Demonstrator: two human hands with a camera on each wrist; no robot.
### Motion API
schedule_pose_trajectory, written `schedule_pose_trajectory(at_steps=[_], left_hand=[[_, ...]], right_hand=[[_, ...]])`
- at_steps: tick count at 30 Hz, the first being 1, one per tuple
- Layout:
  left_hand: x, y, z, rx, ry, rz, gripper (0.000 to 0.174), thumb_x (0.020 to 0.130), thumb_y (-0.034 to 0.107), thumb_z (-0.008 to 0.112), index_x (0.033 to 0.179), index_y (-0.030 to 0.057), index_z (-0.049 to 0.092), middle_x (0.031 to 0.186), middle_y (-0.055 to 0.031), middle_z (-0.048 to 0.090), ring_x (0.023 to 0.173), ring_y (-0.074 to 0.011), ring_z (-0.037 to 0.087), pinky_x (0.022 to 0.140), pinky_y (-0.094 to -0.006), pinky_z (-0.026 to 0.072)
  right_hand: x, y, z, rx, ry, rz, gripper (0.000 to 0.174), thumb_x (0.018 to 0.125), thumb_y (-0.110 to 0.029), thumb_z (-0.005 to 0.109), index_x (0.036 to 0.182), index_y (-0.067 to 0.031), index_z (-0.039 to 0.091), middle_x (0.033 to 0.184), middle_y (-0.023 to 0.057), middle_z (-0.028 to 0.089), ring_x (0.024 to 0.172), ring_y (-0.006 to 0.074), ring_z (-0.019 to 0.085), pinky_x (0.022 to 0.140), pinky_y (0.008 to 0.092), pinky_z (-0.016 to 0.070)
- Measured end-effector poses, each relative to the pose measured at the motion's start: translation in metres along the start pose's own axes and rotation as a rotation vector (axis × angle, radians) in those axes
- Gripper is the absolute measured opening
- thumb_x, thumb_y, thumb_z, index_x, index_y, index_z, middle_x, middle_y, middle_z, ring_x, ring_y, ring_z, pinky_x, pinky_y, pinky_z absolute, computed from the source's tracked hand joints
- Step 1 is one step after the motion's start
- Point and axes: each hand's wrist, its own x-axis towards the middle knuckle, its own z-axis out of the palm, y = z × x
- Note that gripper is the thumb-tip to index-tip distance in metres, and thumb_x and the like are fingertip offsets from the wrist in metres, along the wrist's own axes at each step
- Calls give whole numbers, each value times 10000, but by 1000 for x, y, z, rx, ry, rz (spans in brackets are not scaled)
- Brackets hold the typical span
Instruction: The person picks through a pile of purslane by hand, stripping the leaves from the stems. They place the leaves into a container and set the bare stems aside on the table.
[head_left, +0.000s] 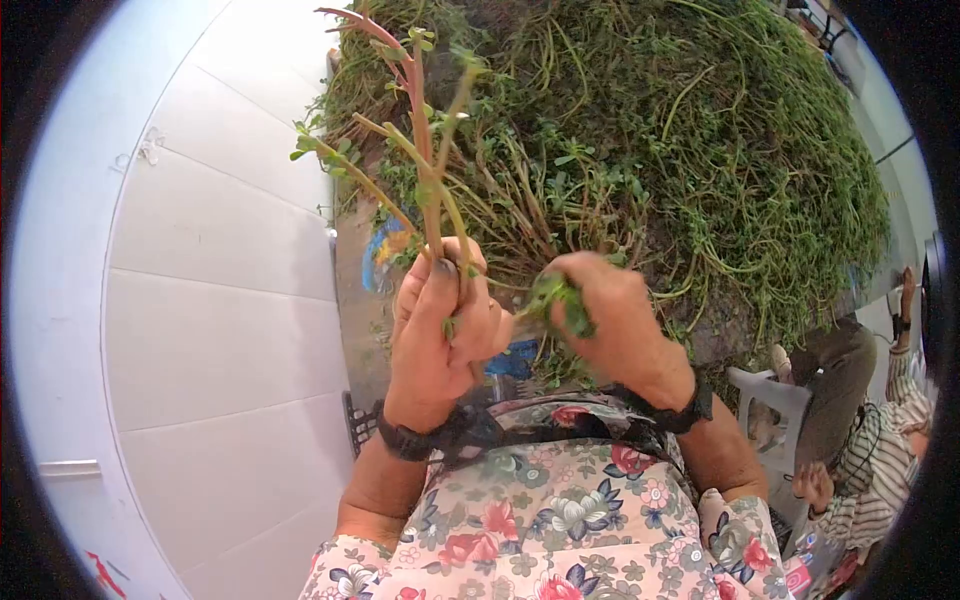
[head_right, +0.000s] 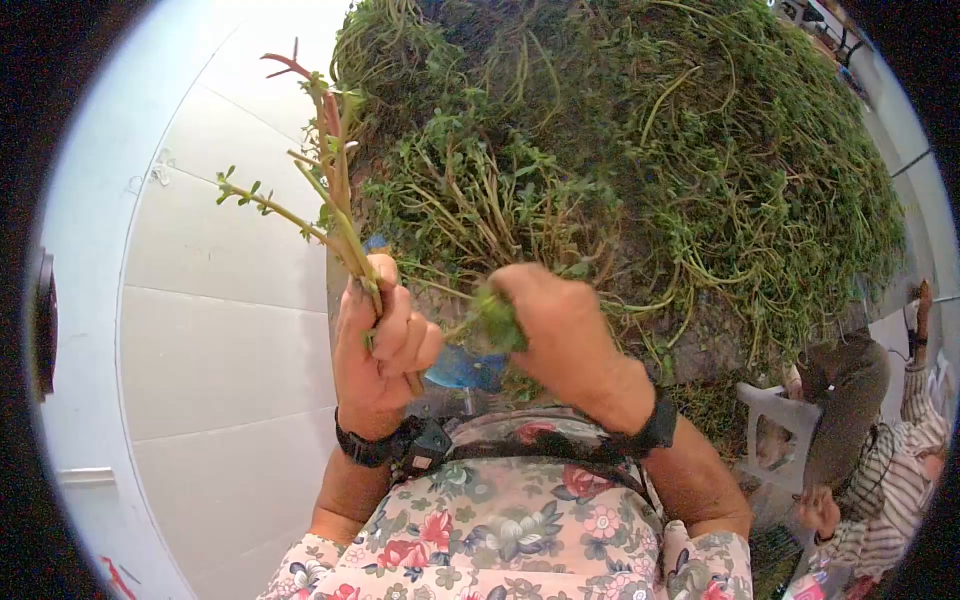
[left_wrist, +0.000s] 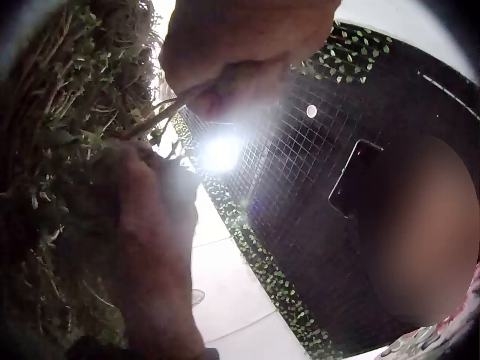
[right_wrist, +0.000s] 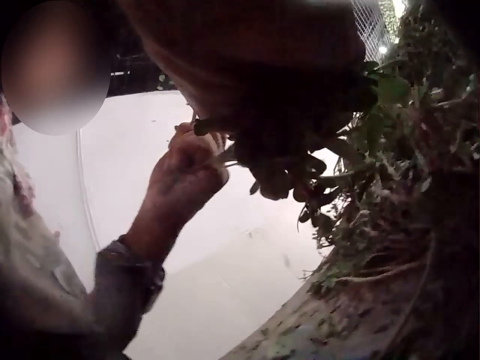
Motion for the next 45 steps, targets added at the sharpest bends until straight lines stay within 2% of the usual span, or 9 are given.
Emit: schedule_pose_trajectory(at_steps=[3, 6, 7, 13, 21, 30, 34, 40, 45], left_hand=[[4, -1, -10, -132, 95, 22, 235, 953, 273, 399, 1010, 60, 480, 551, 10, 400, 427, -64, 310, 435, -227, 249], [13, -8, -16, -256, 225, 56, 246, 949, 280, 410, 1009, 59, 501, 695, -26, 471, 582, -95, 431, 516, -232, 337], [11, -8, -25, -274, 186, 32, 260, 943, 275, 424, 1019, 44, 517, 863, -70, 537, 820, -158, 529, 700, -279, 442], [14, -16, -43, -89, 230, -66, 315, 938, 244, 426, 1128, 8, 511, 1123, -126, 555, 1083, -254, 521, 938, -380, 441], [12, -23, -36, 58, 179, -74, 294, 919, 160, 469, 1139, -33, 502, 1109, -123, 569, 1058, -230, 538, 912, -357, 448], [18, -30, -21, 176, 265, -40, 265, 916, 148, 470, 1124, -6, 528, 1058, -110, 596, 964, -196, 583, 834, -313, 483], [3, -14, -35, 390, 375, 160, 239, 911, 157, 480, 1090, 17, 553, 941, -78, 617, 813, -161, 608, 714, -260, 504], [-12, -18, -48, 768, 155, -329, 252, 889, 211, 529, 1012, -4, 575, 780, -35, 597, 666, -74, 542, 586, -216, 454], [-10, -26, -47, 631, 144, -316, 278, 882, 227, 516, 1034, 1, 570, 847, -14, 604, 710, -73, 538, 631, -216, 440]], right_hand=[[1, 2, -14, 232, -30, 424, 200, 758, -27, 577, 957, -21, 553, 825, 128, 605, 716, 247, 599, 674, 294, 477], [-3, 2, -16, 550, -49, 533, 196, 789, -35, 532, 982, -32, 563, 811, 61, 615, 731, 146, 584, 679, 269, 464], [-8, 6, -11, 534, -73, 489, 203, 794, -58, 530, 990, -43, 581, 781, 7, 599, 749, 85, 542, 664, 258, 451], [-1, -13, -5, 688, -187, 621, 186, 789, -134, 581, 912, 1, 617, 778, 3, 589, 727, 77, 507, 658, 249, 436], [4, -12, 8, 429, -224, 359, 298, 746, -177, 673, 975, -1, 603, 763, 190, 610, 644, 199, 586, 649, 312, 469], [-2, -5, 20, 438, -114, 377, 271, 754, -155, 644, 974, -6, 592, 733, 128, 618, 656, 168, 585, 601, 305, 471], [-8, -8, 10, 572, 23, 664, 234, 789, -146, 600, 971, 0, 594, 788, 35, 610, 731, 122, 557, 659, 275, 465], [-10, 0, 8, 664, -176, 571, 232, 810, -128, 563, 998, 6, 590, 845, 45, 602, 792, 100, 520, 740, 260, 441], [-8, -12, 13, 617, -373, 500, 257, 803, -114, 554, 1028, 6, 581, 890, 103, 629, 822, 123, 530, 779, 292, 437]])
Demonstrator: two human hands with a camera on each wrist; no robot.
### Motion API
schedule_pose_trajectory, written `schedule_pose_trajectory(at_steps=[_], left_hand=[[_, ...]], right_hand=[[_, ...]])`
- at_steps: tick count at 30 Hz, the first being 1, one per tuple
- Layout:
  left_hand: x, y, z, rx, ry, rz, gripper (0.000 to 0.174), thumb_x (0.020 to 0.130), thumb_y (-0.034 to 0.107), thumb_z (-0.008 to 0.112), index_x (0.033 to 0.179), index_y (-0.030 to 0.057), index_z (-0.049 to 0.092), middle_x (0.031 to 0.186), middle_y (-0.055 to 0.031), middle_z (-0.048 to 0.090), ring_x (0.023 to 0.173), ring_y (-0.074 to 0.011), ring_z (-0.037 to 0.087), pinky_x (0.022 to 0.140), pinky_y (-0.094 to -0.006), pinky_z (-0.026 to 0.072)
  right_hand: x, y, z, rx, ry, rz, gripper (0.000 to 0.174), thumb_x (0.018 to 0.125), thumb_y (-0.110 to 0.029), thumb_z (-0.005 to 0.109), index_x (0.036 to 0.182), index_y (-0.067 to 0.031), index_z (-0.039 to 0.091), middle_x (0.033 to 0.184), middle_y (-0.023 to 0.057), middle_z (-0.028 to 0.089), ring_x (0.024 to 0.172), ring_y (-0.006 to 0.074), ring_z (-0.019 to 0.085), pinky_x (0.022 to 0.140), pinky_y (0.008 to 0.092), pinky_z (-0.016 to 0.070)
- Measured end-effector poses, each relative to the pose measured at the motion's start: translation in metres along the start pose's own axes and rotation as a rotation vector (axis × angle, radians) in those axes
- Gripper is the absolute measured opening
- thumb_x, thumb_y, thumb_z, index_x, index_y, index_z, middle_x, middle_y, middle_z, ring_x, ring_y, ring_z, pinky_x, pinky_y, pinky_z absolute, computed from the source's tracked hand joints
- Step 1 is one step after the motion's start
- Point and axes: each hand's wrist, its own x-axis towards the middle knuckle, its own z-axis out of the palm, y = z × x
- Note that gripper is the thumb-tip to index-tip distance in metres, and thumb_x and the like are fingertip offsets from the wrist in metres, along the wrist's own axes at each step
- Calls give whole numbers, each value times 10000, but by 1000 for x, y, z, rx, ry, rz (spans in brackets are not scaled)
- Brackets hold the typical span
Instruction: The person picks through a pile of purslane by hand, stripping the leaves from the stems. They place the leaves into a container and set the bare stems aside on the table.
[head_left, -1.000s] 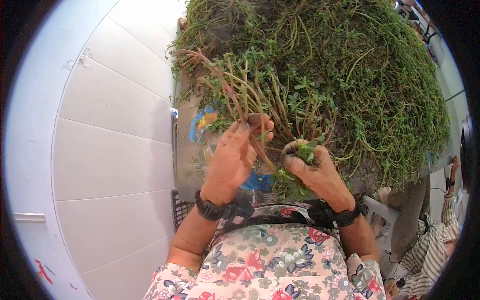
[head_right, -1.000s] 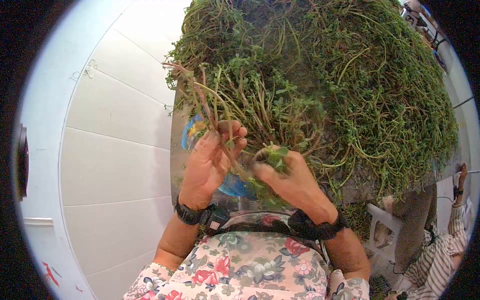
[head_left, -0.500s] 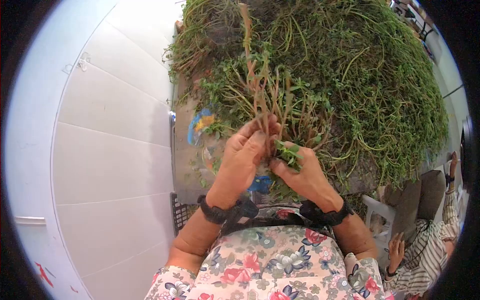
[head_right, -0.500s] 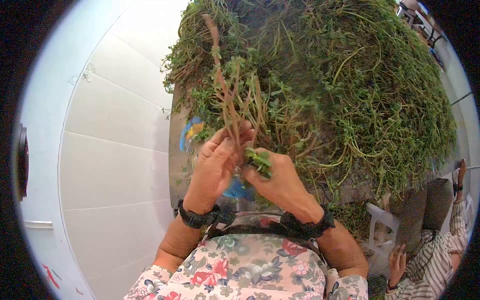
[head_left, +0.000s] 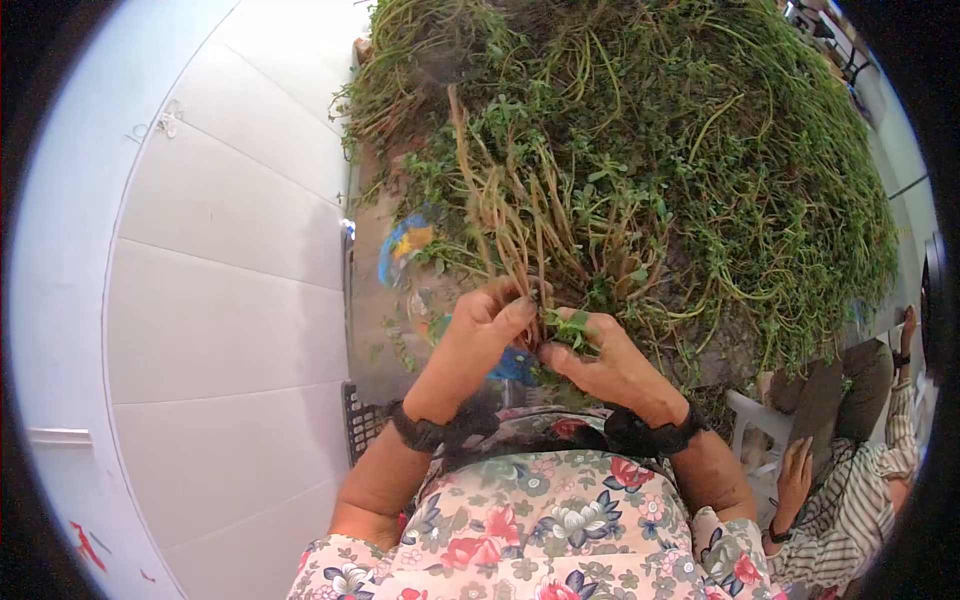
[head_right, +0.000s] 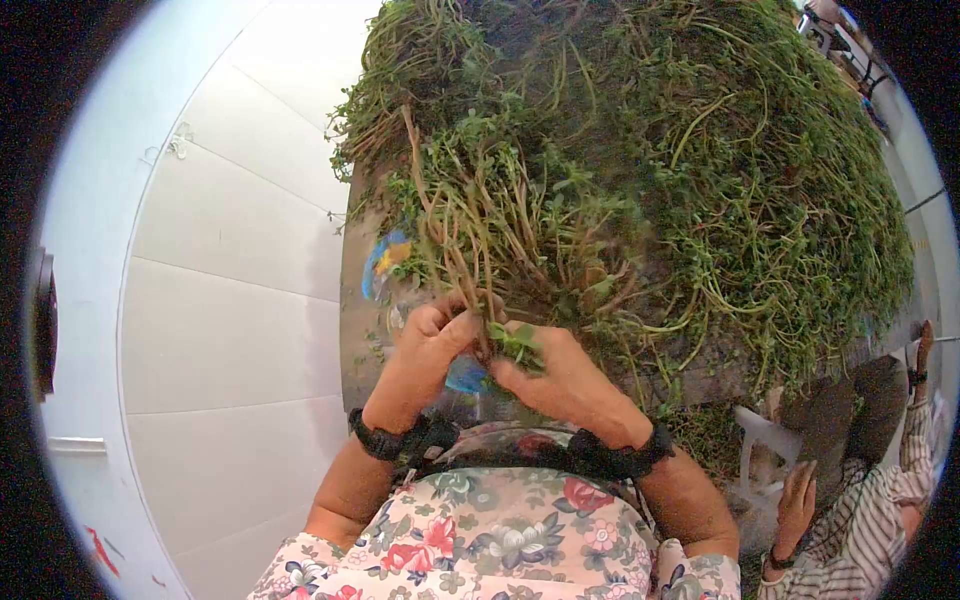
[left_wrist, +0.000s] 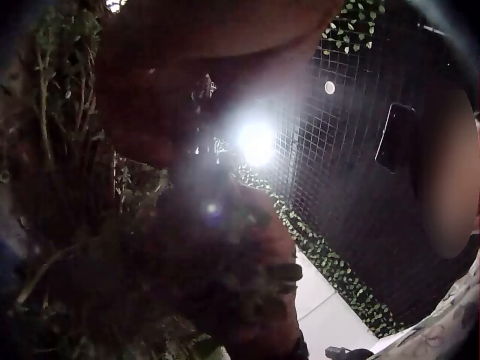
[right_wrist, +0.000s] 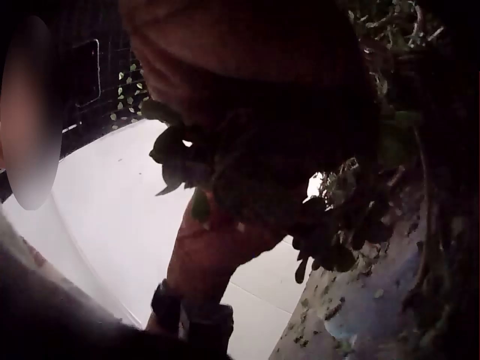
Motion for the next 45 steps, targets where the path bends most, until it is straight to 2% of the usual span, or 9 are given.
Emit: schedule_pose_trajectory(at_steps=[10, 17, 21, 23, 25, 31, 35, 43, 45], left_hand=[[-2, 0, -2, -42, 59, -42, 249, 873, 142, 459, 1064, 6, 542, 850, -10, 600, 712, -76, 548, 647, -207, 439], [-6, 0, -11, -206, 71, -100, 243, 890, 156, 445, 1077, 16, 513, 859, -48, 594, 704, -121, 582, 658, -246, 477], [-19, -9, -34, -287, 149, -42, 232, 904, 171, 443, 1073, 23, 499, 810, -60, 584, 655, -145, 582, 625, -278, 491], [-33, -8, -47, -349, 262, 18, 220, 907, 172, 447, 1062, 26, 502, 799, -67, 583, 649, -150, 580, 620, -281, 491], [-51, -7, -68, -412, 417, 78, 202, 907, 169, 452, 1042, 33, 516, 800, -69, 586, 664, -150, 579, 628, -277, 488], [-130, -42, -138, -602, 931, 258, 188, 893, 219, 517, 1019, 84, 556, 875, -49, 606, 781, -167, 588, 623, -302, 511], [-203, -95, -178, -767, 1039, 327, 163, 881, 216, 538, 980, 90, 569, 892, -38, 602, 802, -167, 578, 653, -304, 516], [-263, -177, -219, -1059, 1339, 303, 208, 868, 170, 553, 981, 1, 509, 931, -131, 575, 809, -261, 573, 740, -355, 525], [-268, -215, -233, -1159, 1427, 128, 262, 882, 223, 522, 993, -12, 488, 956, -157, 567, 879, -316, 557, 741, -393, 503]], right_hand=[[-3, 11, -2, 46, 67, -7, 265, 809, -164, 571, 1010, 6, 598, 884, 48, 631, 806, 107, 524, 759, 281, 440], [-7, -10, -9, 70, 132, 236, 330, 810, -250, 593, 1018, 5, 577, 891, 31, 594, 795, 97, 497, 705, 254, 429], [-11, 9, -5, 234, 162, 446, 505, 799, -305, 648, 1160, -5, 459, 1025, 71, 556, 910, 142, 520, 797, 284, 430], [-10, 10, -2, 255, 184, 460, 498, 779, -341, 640, 1106, 7, 498, 976, 50, 566, 842, 119, 508, 738, 264, 427], [-5, 18, 2, 20, 121, 245, 488, 777, -349, 646, 1084, 3, 503, 954, 52, 564, 848, 127, 511, 770, 266, 419], [11, -2, 25, 156, -19, 374, 371, 807, -330, 633, 999, -23, 553, 928, 39, 558, 832, 120, 505, 753, 260, 419], [22, 2, 39, 106, -142, 317, 309, 815, -331, 620, 919, -41, 592, 852, 15, 556, 803, 106, 492, 711, 257, 414], [33, 0, 56, 17, -234, 231, 283, 828, -315, 591, 881, -37, 599, 795, 2, 557, 754, 106, 491, 715, 264, 403], [30, 0, 59, 51, -202, 252, 277, 831, -312, 590, 878, -39, 598, 796, 0, 559, 764, 107, 495, 718, 266, 405]])
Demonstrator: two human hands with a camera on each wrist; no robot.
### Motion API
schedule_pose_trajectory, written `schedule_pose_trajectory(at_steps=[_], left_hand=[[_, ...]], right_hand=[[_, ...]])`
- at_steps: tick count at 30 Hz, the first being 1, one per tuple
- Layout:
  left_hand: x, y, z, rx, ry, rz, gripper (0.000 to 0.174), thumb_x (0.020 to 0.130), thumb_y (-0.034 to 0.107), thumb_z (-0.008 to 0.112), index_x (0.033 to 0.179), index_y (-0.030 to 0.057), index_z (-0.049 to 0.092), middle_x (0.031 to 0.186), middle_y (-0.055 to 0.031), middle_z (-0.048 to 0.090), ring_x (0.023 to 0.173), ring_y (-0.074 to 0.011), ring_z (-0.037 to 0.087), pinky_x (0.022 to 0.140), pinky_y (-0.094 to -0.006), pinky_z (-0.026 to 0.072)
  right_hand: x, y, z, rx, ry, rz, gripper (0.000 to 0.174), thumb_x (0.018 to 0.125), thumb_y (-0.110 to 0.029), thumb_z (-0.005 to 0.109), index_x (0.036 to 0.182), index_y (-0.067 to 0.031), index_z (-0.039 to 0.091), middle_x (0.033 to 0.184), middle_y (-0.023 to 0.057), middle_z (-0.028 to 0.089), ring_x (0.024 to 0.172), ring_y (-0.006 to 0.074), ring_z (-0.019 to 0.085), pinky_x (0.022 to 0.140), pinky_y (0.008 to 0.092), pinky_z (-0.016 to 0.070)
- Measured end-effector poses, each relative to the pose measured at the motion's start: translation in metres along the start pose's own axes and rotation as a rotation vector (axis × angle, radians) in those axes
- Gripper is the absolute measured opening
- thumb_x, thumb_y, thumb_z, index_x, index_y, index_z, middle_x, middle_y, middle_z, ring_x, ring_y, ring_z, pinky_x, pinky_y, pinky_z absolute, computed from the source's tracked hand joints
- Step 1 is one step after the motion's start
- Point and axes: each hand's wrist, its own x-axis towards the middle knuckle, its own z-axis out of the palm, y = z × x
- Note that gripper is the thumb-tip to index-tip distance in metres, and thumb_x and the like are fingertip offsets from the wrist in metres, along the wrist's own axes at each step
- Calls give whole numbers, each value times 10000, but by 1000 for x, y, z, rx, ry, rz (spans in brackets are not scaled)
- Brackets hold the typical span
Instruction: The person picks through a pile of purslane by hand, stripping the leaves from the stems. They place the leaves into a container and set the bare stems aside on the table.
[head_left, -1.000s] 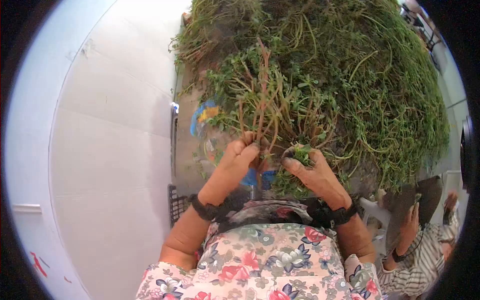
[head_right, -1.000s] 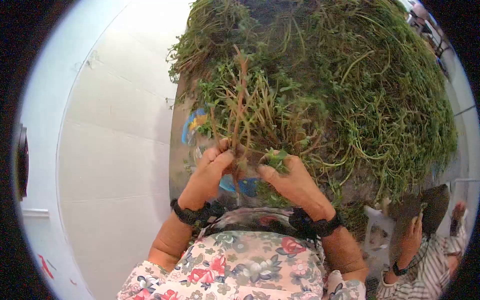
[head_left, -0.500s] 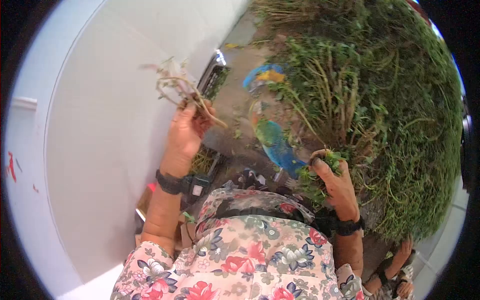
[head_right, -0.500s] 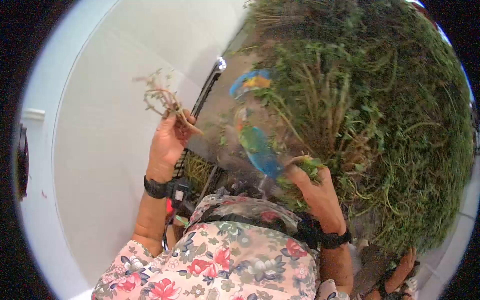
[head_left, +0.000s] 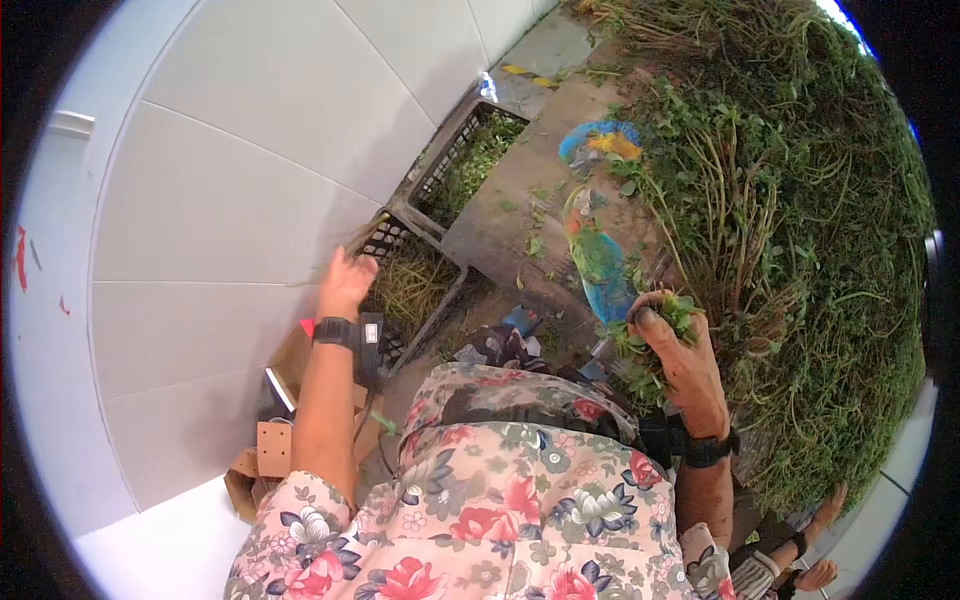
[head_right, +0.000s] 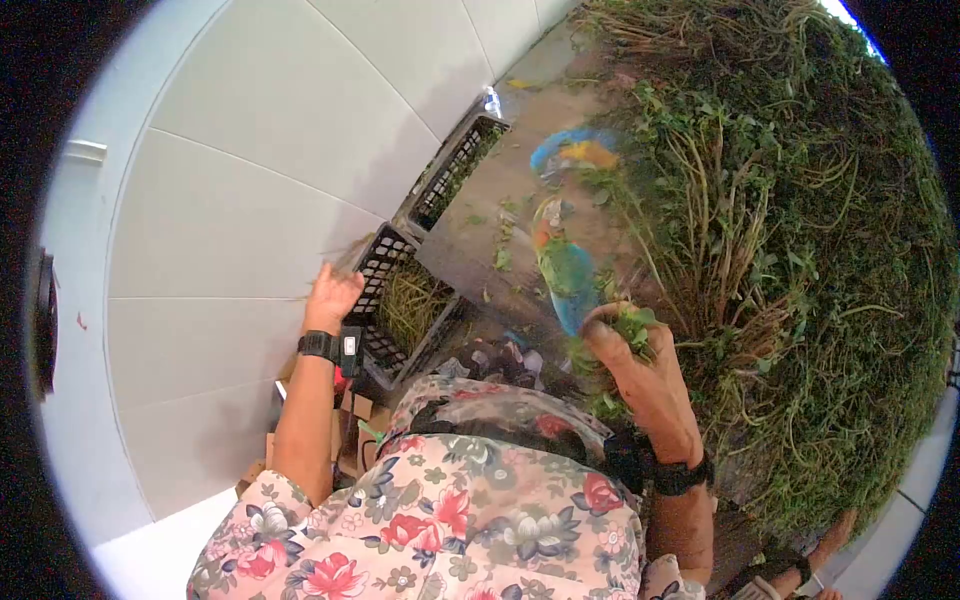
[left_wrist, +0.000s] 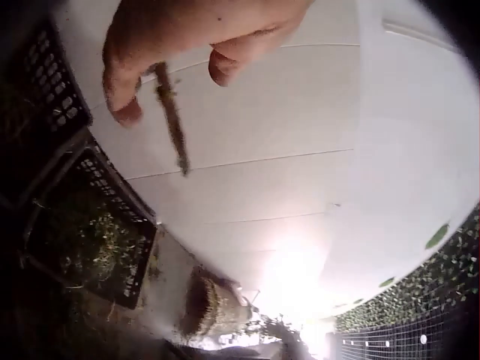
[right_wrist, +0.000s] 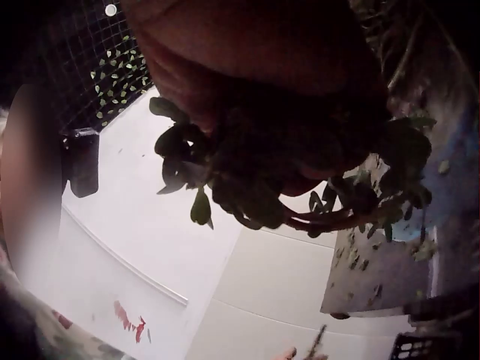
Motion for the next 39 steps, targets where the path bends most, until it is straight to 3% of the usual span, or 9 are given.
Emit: schedule_pose_trajectory(at_steps=[2, 9, 13, 18, 19, 22, 27, 36, 39], left_hand=[[-1, -16, 1, 83, 63, -80, 274, 890, 247, 501, 986, -9, 498, 965, -154, 571, 926, -311, 547, 735, -406, 491], [-173, -76, 179, 814, -1008, 205, 379, 924, 317, 449, 1105, -6, 530, 1042, -84, 593, 978, -189, 556, 857, -328, 435], [-231, -93, 220, 928, -1169, 320, 417, 938, 353, 409, 1134, 1, 519, 1044, -67, 594, 965, -172, 564, 856, -312, 440], [-231, -151, 233, 328, -903, -783, 370, 930, 370, 419, 1125, 75, 528, 1080, -48, 588, 997, -149, 554, 836, -310, 465], [-222, -160, 230, 57, -1138, -931, 312, 927, 354, 426, 1106, 121, 531, 1090, -30, 582, 1005, -140, 551, 826, -310, 474], [-222, -166, 236, 255, -971, -848, 298, 925, 364, 428, 1108, 150, 524, 1089, -20, 575, 995, -145, 554, 834, -322, 471], [-227, -176, 244, 503, -925, -677, 351, 910, 375, 465, 1149, 121, 508, 1127, -18, 555, 1031, -154, 535, 890, -341, 437], [-149, -128, 240, 462, -996, -766, 267, 896, 316, 489, 1038, 103, 563, 970, -47, 618, 886, -175, 594, 714, -362, 516], [-123, -74, 261, 538, -959, -234, 283, 905, 339, 463, 990, 91, 570, 922, -44, 629, 837, -195, 598, 675, -398, 517]], right_hand=[[-1, -2, 1, -19, 10, -37, 259, 835, -298, 587, 876, -42, 598, 800, 0, 562, 771, 105, 500, 714, 263, 409], [1, -22, 17, 45, 87, -110, 200, 851, -230, 577, 898, -37, 591, 832, -3, 570, 776, 76, 506, 679, 222, 416], [13, -17, 29, -29, 150, -405, 190, 873, -207, 541, 932, -31, 580, 872, 1, 574, 774, 80, 507, 684, 232, 423], [24, -23, 30, 61, 201, -515, 194, 897, -189, 499, 990, -32, 565, 859, 34, 574, 789, 99, 506, 712, 242, 421], [19, -25, 28, -22, 192, -479, 203, 859, -147, 512, 1028, -44, 561, 928, 79, 569, 871, 174, 527, 790, 304, 418], [23, -18, 20, -877, 402, -846, 312, 787, -152, 565, 1084, -57, 542, 1052, 110, 537, 1011, 275, 488, 899, 406, 359], [22, -11, 7, -1212, 438, -722, 544, 732, -199, 607, 1208, -1, 431, 1280, 155, 391, 1209, 341, 333, 998, 466, 253], [1, -12, -15, -464, 171, -353, 679, 714, -198, 585, 1299, 17, 317, 1352, 210, 312, 1229, 320, 359, 1008, 383, 299], [-10, -4, -29, -298, 226, -194, 560, 757, -183, 539, 1265, -2, 387, 1271, 187, 417, 1119, 278, 474, 923, 354, 384]])
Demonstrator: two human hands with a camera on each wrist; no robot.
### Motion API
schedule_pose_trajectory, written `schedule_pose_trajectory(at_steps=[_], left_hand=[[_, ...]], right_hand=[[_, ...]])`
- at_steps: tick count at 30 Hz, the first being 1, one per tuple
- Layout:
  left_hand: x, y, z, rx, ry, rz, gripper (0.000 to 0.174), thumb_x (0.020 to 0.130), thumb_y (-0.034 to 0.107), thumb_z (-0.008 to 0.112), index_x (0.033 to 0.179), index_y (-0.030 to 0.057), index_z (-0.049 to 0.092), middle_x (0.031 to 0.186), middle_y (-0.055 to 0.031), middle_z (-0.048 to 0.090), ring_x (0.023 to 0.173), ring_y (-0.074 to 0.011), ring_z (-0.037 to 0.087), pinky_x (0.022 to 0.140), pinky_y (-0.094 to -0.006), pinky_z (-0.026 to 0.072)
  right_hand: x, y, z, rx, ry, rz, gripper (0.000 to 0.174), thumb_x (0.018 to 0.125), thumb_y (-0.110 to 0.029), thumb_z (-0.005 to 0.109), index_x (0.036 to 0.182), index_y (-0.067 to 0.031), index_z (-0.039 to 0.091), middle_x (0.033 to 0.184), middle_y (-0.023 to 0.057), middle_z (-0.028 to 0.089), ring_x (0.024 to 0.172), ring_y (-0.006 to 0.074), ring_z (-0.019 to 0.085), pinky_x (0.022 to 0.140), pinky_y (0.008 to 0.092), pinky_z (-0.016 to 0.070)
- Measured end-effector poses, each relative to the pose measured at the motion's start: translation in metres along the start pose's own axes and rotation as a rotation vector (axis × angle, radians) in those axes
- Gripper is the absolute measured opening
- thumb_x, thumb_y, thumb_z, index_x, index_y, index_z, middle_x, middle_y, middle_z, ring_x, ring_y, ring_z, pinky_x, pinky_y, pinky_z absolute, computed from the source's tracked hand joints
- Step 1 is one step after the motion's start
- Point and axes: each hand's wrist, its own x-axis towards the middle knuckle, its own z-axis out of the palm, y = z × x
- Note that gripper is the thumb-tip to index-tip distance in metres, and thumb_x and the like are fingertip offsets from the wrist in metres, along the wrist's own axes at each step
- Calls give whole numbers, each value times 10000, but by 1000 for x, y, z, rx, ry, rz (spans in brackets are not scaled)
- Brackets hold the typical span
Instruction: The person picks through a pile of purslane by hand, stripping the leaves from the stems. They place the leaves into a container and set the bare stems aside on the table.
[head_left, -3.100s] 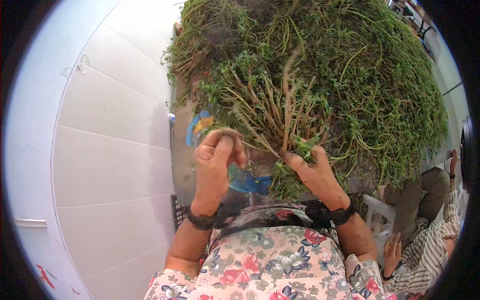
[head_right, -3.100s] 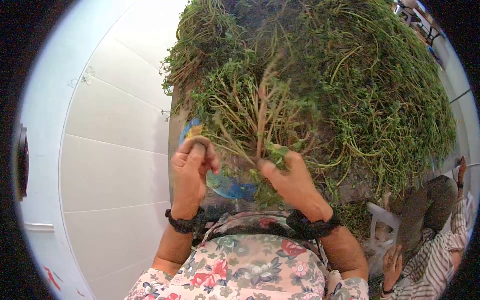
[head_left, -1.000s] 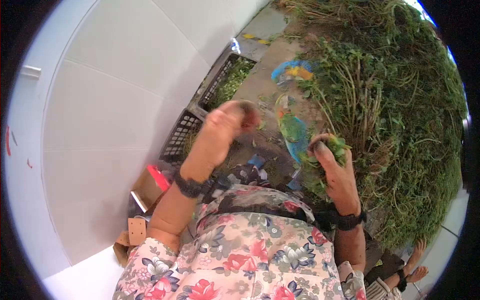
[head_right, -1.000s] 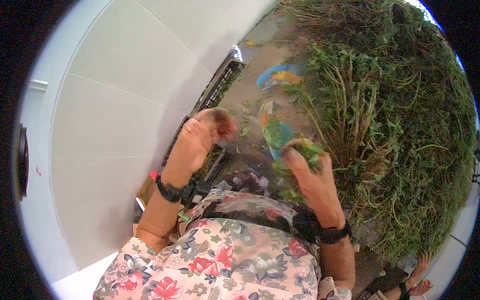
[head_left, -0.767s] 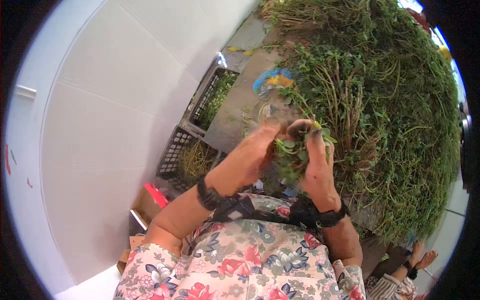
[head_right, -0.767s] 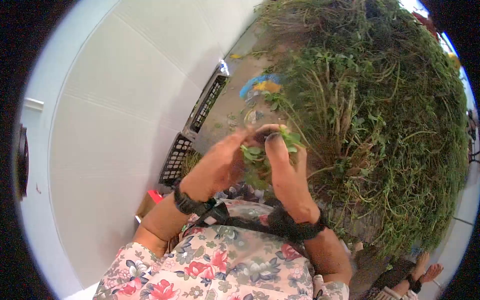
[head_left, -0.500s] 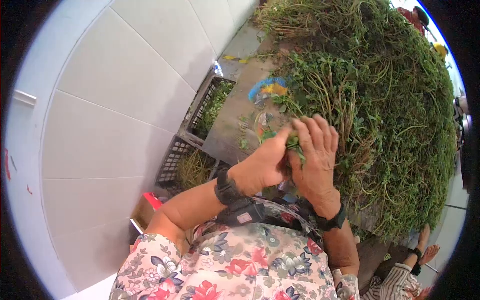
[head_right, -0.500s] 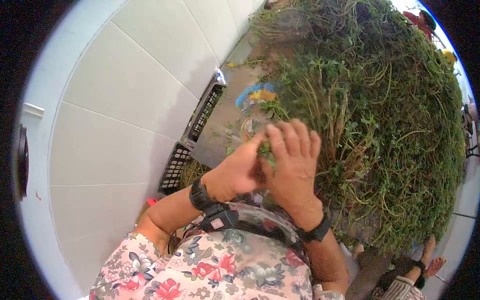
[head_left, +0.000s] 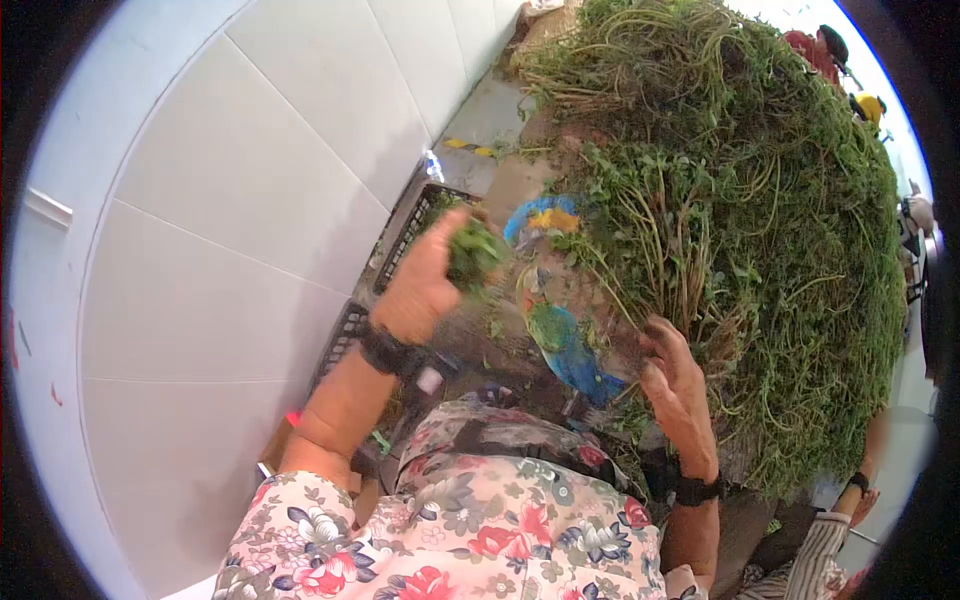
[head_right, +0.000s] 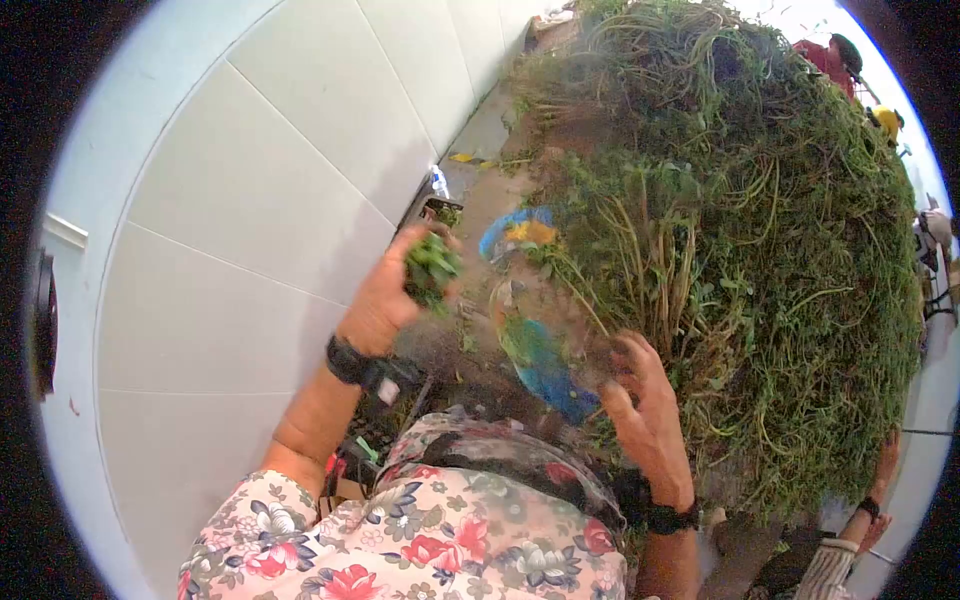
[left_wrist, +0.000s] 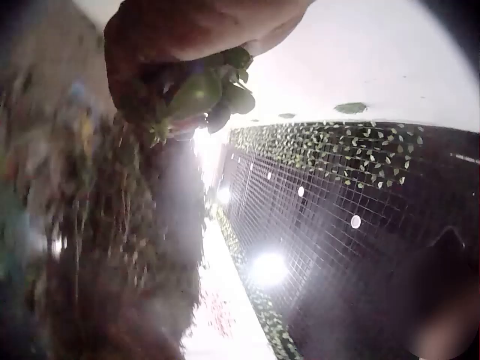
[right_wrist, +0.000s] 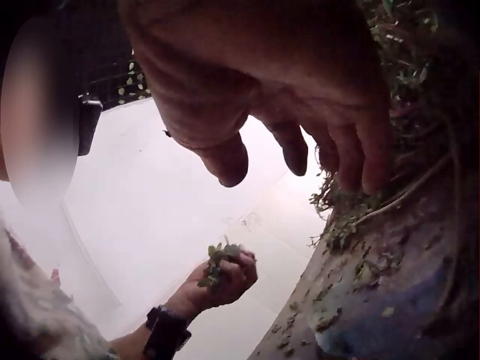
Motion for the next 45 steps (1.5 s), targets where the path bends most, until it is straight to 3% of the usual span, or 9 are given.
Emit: schedule_pose_trajectory(at_steps=[2, 5, 8, 10, 16, 24, 30, 37, 45], left_hand=[[39, 23, -53, -83, 96, 29, 358, 897, 394, 460, 1059, 85, 542, 1012, -67, 602, 903, -225, 574, 734, -424, 492], [37, 41, -62, 449, 467, 117, 617, 834, 510, 512, 1255, 72, 408, 1266, -118, 442, 1129, -271, 439, 892, -499, 380], [27, 40, -65, 623, 527, 169, 767, 795, 562, 535, 1337, 63, 321, 1378, -114, 321, 1248, -263, 310, 973, -465, 279], [42, 35, -69, 634, 604, 117, 641, 833, 492, 528, 1293, 68, 385, 1293, -92, 427, 1200, -228, 381, 946, -419, 324], [28, 1, -2, 494, -179, -8, 315, 884, 279, 532, 1070, 26, 543, 939, -71, 617, 822, -172, 612, 699, -292, 504], [9, -90, 82, 1024, -745, -216, 292, 893, 190, 449, 1077, -14, 544, 904, -41, 600, 795, -105, 567, 689, -242, 487], [20, -122, 96, 851, -625, -297, 324, 901, 216, 459, 1119, -14, 528, 979, -43, 585, 839, -102, 557, 712, -242, 482], [21, -129, 88, 657, -538, -392, 344, 908, 244, 476, 1159, 9, 500, 1011, -51, 579, 904, -132, 567, 748, -255, 477], [15, -129, 84, 759, -564, -326, 340, 891, 238, 493, 1134, 1, 511, 1035, -58, 574, 884, -120, 551, 719, -268, 481]], right_hand=[[-8, -5, -7, 34, 21, 123, 486, 784, -171, 507, 1236, -10, 430, 1194, 154, 495, 1031, 231, 533, 852, 326, 431], [-15, 4, -11, 43, 84, 113, 659, 795, -522, 557, 1223, -28, 473, 1103, 123, 565, 1030, 175, 509, 747, 277, 430], [-19, 3, -16, -23, 149, 95, 403, 809, -152, 495, 1186, -11, 475, 1068, 110, 571, 951, 160, 548, 801, 293, 443], [-19, 1, -23, -65, 219, 97, 386, 819, -159, 498, 1177, -15, 483, 1038, 115, 583, 930, 166, 556, 793, 294, 444], [-33, 19, -49, -134, 495, 116, 276, 846, -167, 514, 1053, 9, 561, 935, 127, 624, 842, 176, 584, 745, 290, 453], [-45, 40, -50, -242, 503, 96, 217, 855, -142, 532, 1006, 5, 584, 858, 62, 635, 750, 110, 568, 691, 252, 464], [-27, 17, -43, -98, 472, -77, 248, 792, -141, 583, 1000, -6, 582, 818, 171, 623, 690, 259, 611, 636, 322, 470], [24, 50, -33, -825, 463, -2, 291, 756, -144, 617, 996, -18, 508, 918, 178, 602, 747, 348, 599, 621, 429, 480], [15, 74, -40, -407, 619, -179, 245, 759, -91, 601, 992, -40, 540, 862, 178, 613, 725, 350, 608, 611, 385, 495]])
